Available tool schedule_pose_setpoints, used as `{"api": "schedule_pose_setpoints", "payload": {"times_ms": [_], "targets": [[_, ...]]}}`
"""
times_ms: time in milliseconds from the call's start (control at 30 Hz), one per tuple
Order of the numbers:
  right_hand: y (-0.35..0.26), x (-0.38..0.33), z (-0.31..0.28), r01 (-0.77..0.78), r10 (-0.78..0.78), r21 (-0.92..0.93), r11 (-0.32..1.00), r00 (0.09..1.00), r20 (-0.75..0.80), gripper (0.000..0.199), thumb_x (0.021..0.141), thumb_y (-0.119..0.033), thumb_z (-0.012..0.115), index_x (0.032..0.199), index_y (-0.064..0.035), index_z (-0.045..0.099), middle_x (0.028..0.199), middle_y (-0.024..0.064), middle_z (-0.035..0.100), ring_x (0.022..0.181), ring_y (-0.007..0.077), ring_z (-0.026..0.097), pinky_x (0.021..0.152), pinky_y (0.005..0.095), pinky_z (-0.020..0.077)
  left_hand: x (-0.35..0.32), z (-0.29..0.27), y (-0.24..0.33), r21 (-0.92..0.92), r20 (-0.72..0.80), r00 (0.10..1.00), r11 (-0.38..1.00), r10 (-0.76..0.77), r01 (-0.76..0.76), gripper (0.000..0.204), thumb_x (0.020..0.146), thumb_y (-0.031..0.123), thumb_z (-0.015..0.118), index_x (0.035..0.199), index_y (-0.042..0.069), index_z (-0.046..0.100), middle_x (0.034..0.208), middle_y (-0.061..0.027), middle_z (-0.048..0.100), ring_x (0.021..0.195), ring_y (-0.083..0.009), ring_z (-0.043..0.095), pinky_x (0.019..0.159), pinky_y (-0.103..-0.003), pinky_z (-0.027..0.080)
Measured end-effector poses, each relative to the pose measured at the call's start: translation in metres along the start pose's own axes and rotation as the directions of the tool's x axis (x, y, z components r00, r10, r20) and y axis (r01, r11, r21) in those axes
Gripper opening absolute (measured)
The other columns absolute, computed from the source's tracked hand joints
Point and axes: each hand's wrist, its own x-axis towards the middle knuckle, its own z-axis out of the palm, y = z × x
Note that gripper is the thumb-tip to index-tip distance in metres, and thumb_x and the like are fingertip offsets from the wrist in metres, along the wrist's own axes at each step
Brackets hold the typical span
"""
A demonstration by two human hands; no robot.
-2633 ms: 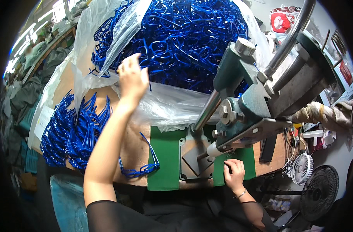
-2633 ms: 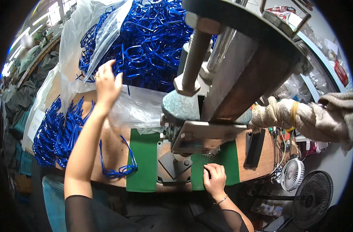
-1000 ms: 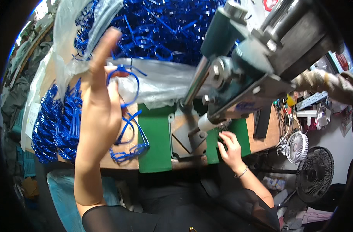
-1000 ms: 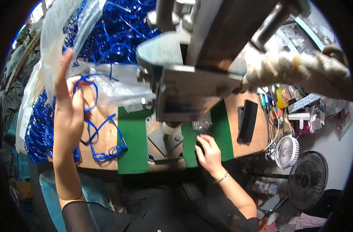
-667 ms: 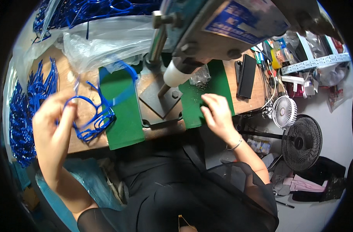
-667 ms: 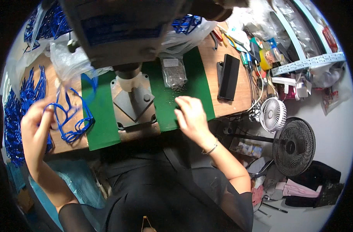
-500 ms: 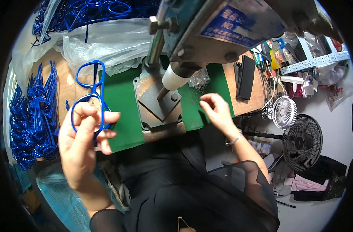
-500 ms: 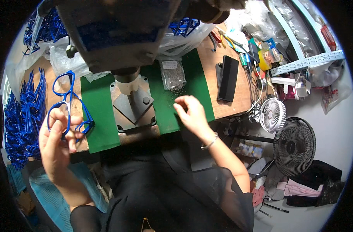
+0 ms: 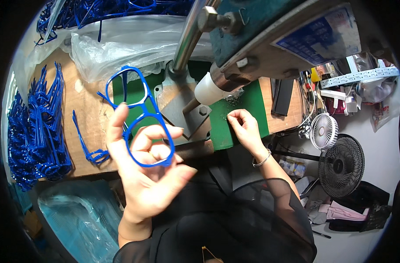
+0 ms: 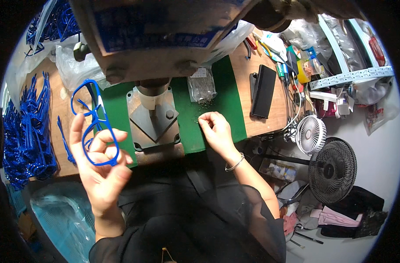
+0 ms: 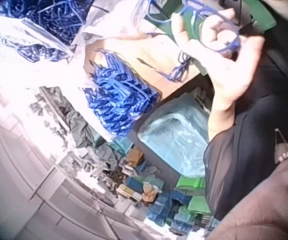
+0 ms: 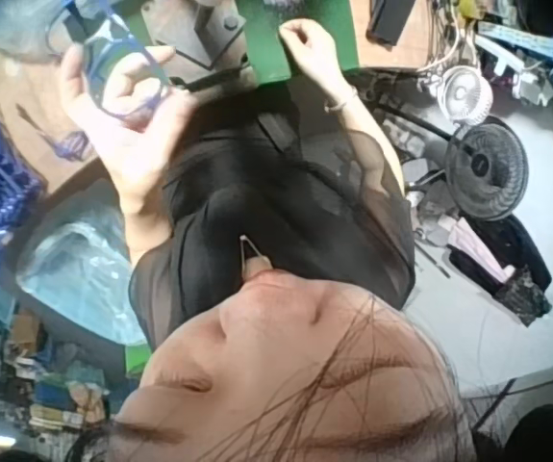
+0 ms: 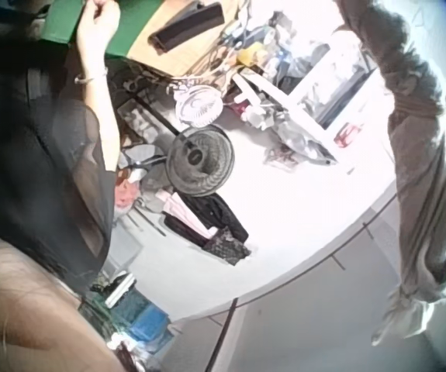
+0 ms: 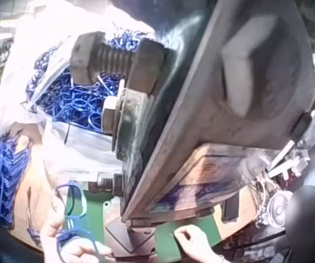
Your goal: The person repeatedly picks up blue plastic glasses frames, positions them under a press machine, and activates the press to join or shape the frames. The person handles the frames one at a time, inspects them, and places them back into a large bag after pressing.
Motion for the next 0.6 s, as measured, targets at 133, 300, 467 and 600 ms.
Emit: {"api": "schedule_pose_setpoints", "payload": {"times_ms": [133,300,467,600], "targets": [[0.0,-0.002,0.003,0.207,-0.211,-0.22,0.953,0.978,0.004,0.007,0.077,-0.01,0.065,0.078,-0.0038,0.061,0.071,0.0068,0.055,0.068,0.0218,0.053,0.063,0.0326,0.0434,-0.005,0.001,-0.011,-0.018,0.103,0.993,0.998,-0.064,0.066,0.088,0.071,-0.011,0.062,0.14,0.001,0.009,0.112,-0.0205,0.054,0.076,-0.0108,0.06,0.071,-0.023,0.05],[-0.004,0.007,-0.006,0.302,-0.273,-0.307,0.903,0.952,0.135,0.011,0.079,-0.012,0.064,0.078,-0.0044,0.057,0.072,0.0074,0.054,0.071,0.0244,0.052,0.065,0.0344,0.043,-0.004,-0.002,-0.015,0.052,0.185,0.979,0.996,-0.081,0.073,0.086,0.069,-0.018,0.061,0.139,0.0,0.014,0.114,-0.0219,0.054,0.079,-0.0108,0.062,0.074,-0.022,0.05],[-0.041,0.009,-0.023,0.146,-0.141,0.002,0.989,0.951,0.275,0.009,0.085,-0.009,0.058,0.084,-0.0014,0.053,0.074,0.0084,0.051,0.069,0.0191,0.05,0.065,0.0287,0.0427,-0.005,-0.002,-0.021,0.144,0.202,0.979,0.99,-0.031,0.001,0.084,0.071,-0.016,0.062,0.139,0.003,0.016,0.117,-0.0203,0.054,0.084,-0.0115,0.062,0.077,-0.022,0.049],[-0.134,-0.013,-0.025,0.451,-0.495,0.203,0.869,0.777,0.389,0.013,0.074,0.003,0.064,0.08,-0.0024,0.055,0.078,0.0082,0.053,0.069,0.0236,0.052,0.062,0.0298,0.0437,-0.01,0.004,-0.022,0.087,0.199,0.98,0.996,-0.019,0.002,0.084,0.072,-0.016,0.061,0.139,0.005,0.016,0.121,-0.0187,0.052,0.09,-0.0117,0.061,0.08,-0.022,0.048]]}}
